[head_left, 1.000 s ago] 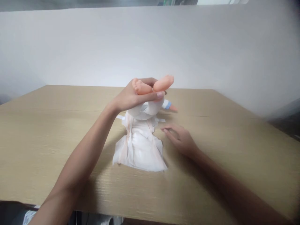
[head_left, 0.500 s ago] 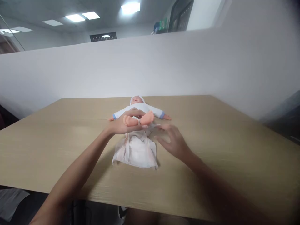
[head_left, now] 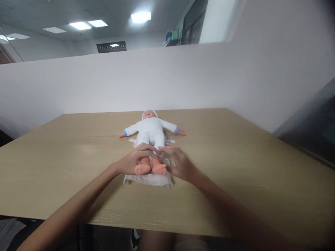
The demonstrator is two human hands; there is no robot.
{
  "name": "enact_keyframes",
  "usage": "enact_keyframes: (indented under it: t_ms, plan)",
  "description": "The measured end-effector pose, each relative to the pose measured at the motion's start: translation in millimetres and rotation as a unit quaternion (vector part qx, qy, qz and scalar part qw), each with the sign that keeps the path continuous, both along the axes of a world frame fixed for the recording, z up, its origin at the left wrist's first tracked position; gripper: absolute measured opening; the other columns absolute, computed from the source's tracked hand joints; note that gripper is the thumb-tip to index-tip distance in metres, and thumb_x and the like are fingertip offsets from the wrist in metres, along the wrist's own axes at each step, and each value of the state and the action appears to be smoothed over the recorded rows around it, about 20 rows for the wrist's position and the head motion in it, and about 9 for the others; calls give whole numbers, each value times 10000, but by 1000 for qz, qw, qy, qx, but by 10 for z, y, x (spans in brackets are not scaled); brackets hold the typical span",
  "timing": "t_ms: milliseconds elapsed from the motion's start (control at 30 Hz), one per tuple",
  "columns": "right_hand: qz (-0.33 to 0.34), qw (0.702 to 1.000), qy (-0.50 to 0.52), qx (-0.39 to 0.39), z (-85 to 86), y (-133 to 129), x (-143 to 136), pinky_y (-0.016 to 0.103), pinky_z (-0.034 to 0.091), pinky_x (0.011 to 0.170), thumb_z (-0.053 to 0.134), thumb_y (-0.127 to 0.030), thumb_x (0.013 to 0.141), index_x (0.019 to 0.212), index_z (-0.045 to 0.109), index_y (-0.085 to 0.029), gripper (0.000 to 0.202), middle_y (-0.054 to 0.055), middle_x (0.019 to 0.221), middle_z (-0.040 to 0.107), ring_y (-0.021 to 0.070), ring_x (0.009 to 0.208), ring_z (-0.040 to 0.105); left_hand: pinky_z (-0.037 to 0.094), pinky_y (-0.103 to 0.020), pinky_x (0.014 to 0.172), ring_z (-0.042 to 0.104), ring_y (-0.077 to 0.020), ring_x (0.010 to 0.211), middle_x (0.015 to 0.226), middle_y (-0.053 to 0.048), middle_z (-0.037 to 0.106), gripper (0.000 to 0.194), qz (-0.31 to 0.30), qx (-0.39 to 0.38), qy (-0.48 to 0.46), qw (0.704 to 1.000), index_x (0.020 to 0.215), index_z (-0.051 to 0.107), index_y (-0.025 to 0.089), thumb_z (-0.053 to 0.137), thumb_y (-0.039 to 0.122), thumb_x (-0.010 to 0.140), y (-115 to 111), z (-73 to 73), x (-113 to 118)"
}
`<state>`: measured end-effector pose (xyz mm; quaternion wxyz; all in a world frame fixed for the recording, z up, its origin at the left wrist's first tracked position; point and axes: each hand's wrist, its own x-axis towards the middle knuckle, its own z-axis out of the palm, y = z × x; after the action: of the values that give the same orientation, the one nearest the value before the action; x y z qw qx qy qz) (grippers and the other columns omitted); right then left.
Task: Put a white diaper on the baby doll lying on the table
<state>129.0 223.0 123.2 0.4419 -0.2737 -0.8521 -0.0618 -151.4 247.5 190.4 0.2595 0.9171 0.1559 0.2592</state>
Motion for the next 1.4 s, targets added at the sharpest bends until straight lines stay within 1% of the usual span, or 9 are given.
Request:
enact_keyframes:
  t_ms: [200, 333, 433, 567, 700, 833, 900, 1133, 1400]
  plan:
    - [66, 995, -65, -30, -6, 97, 35, 545, 479, 1305, 683, -227, 1036, 1660, 447, -255, 668, 120, 1462, 717, 294, 1394, 673, 577, -486, 1131, 698, -308, 1234, 1306, -138, 727, 373, 16, 22, -66, 997, 1194, 736, 220, 878, 441, 929, 17, -196, -114]
    - [88, 989, -111, -43, 124, 77, 199, 522, 447, 1315, 593, -75, 918, 1482, 610, -268, 597, 93, 1387, 730, 265, 1341, 692, 496, -576, 1262, 735, -286, 1161, 1144, -111, 776, 259, -9, 50, -94, 994, 1111, 728, 212, 876, 339, 940, 71, -259, -285]
    - [92, 987, -113, -61, 175, 61, 339, 498, 445, 1311, 541, -50, 824, 1356, 663, -240, 578, 104, 1397, 726, 249, 1336, 699, 526, -583, 1246, 739, -312, 1226, 1124, -129, 791, 275, 0, 62, -100, 993, 1159, 740, 198, 882, 255, 931, 113, -340, -494]
    - [100, 986, -126, -43, 115, 127, 458, 460, 454, 1312, 514, -70, 860, 1273, 679, -225, 471, 99, 1378, 750, 217, 1317, 721, 589, -551, 1194, 733, -334, 1309, 1201, -169, 799, 239, 11, 76, -86, 993, 1202, 746, 183, 814, 180, 973, 151, -479, -742]
    - [94, 982, -162, 4, 35, 193, 535, 424, 461, 1324, 533, -58, 964, 1259, 688, -229, 375, 73, 1382, 778, 195, 1347, 722, 558, -548, 1253, 692, -335, 1412, 1305, -181, 786, 315, -11, 99, -54, 994, 1352, 725, 183, 727, 178, 1037, 199, -576, -884]
    - [77, 980, -181, 14, 34, 168, 572, 438, 436, 1360, 637, -118, 1034, 1298, 699, -233, 295, 68, 1412, 779, 203, 1400, 702, 505, -565, 1306, 617, -359, 1511, 1376, -193, 773, 464, -58, 144, 4, 988, 1493, 662, 167, 698, 398, 1093, 237, -583, -914]
    - [76, 980, -186, 5, 53, 141, 565, 447, 442, 1360, 639, -149, 1057, 1317, 698, -233, 279, 70, 1427, 775, 211, 1421, 690, 490, -557, 1321, 608, -353, 1523, 1389, -188, 773, 491, -66, 158, 22, 985, 1516, 641, 161, 662, 440, 1112, 238, -563, -903]
    - [68, 982, -172, -27, 60, 68, 554, 435, 464, 1349, 622, -216, 1092, 1362, 705, -269, 287, 55, 1441, 773, 207, 1432, 690, 519, -540, 1306, 584, -347, 1548, 1469, -172, 737, 611, -61, 130, 51, 988, 1573, 582, 174, 770, 325, 1012, 175, -450, -888]
    - [53, 982, -181, 5, 18, 48, 528, 433, 497, 1327, 659, -185, 1080, 1360, 705, -265, 295, 49, 1464, 765, 205, 1451, 677, 507, -579, 1306, 591, -375, 1532, 1481, -182, 720, 674, -53, 119, 46, 990, 1526, 587, 203, 862, 367, 932, 137, -465, -887]
